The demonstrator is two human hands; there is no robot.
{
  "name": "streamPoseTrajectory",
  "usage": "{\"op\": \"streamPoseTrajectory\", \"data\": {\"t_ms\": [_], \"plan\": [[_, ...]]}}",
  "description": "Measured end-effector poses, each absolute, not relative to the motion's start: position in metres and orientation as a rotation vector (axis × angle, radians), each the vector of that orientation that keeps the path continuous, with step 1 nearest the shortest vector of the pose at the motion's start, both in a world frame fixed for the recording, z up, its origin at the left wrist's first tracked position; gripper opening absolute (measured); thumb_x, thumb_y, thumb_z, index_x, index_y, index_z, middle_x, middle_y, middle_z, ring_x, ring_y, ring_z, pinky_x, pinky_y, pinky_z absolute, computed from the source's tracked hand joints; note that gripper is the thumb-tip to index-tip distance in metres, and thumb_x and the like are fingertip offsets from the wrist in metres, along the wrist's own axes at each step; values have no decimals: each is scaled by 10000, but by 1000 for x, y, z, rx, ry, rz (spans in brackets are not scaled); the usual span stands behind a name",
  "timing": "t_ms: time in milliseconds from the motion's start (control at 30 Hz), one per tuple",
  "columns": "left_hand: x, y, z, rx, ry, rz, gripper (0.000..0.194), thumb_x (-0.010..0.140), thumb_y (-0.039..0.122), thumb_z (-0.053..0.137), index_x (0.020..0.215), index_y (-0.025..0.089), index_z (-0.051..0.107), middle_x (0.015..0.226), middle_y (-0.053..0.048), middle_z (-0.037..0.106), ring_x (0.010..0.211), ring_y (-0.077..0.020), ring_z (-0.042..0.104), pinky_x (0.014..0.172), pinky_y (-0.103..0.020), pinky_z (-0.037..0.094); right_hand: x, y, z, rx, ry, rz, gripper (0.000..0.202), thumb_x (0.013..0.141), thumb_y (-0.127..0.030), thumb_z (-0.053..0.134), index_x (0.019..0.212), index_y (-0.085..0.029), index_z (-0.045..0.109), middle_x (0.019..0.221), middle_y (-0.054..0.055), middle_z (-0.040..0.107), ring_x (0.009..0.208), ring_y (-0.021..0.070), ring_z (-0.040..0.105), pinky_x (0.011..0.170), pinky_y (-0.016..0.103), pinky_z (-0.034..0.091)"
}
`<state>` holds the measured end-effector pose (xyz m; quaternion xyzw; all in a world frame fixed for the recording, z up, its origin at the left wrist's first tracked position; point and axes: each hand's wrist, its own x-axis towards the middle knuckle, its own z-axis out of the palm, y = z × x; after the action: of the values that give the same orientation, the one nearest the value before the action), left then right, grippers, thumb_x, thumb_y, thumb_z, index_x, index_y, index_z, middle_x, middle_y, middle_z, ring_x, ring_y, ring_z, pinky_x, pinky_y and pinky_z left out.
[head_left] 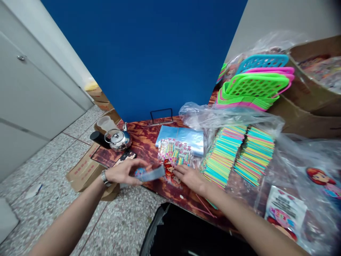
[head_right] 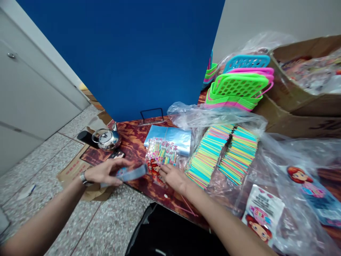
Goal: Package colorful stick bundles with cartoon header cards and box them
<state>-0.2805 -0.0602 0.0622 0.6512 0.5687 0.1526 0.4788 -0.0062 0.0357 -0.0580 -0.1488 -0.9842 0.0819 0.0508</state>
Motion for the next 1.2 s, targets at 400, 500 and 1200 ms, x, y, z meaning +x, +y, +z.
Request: {"op": "streamPoseTrajectory", "data": {"t_ms": [400,500,1200], "plan": [[-221,-64,-18,2403,1010,86,623,705,370,627,1283,231,436,1280,-128,517,1127,-326,468,986,-488,299,-11,43,-50,-535,-2976,498,331,859,-160,473,1180,-188,550,1119,72,627,982,199,568,840,311,462],[-221,-74,-26,2498,1115,85,654,764,390,554,1353,202,342,1341,-162,448,1180,-336,413,1007,-516,251,-12,41,-51,-521,-2980,476,333,859,-153,472,1184,-187,537,1117,76,624,995,193,561,855,312,456],[-151,-41,-6,2729,1173,486,268,876,240,475,1129,196,553,975,-80,670,846,-187,626,780,-311,490,183,35,-15,-1427,-2492,273,301,877,-241,456,1168,-221,531,1124,61,615,1019,165,558,872,279,431]]}}
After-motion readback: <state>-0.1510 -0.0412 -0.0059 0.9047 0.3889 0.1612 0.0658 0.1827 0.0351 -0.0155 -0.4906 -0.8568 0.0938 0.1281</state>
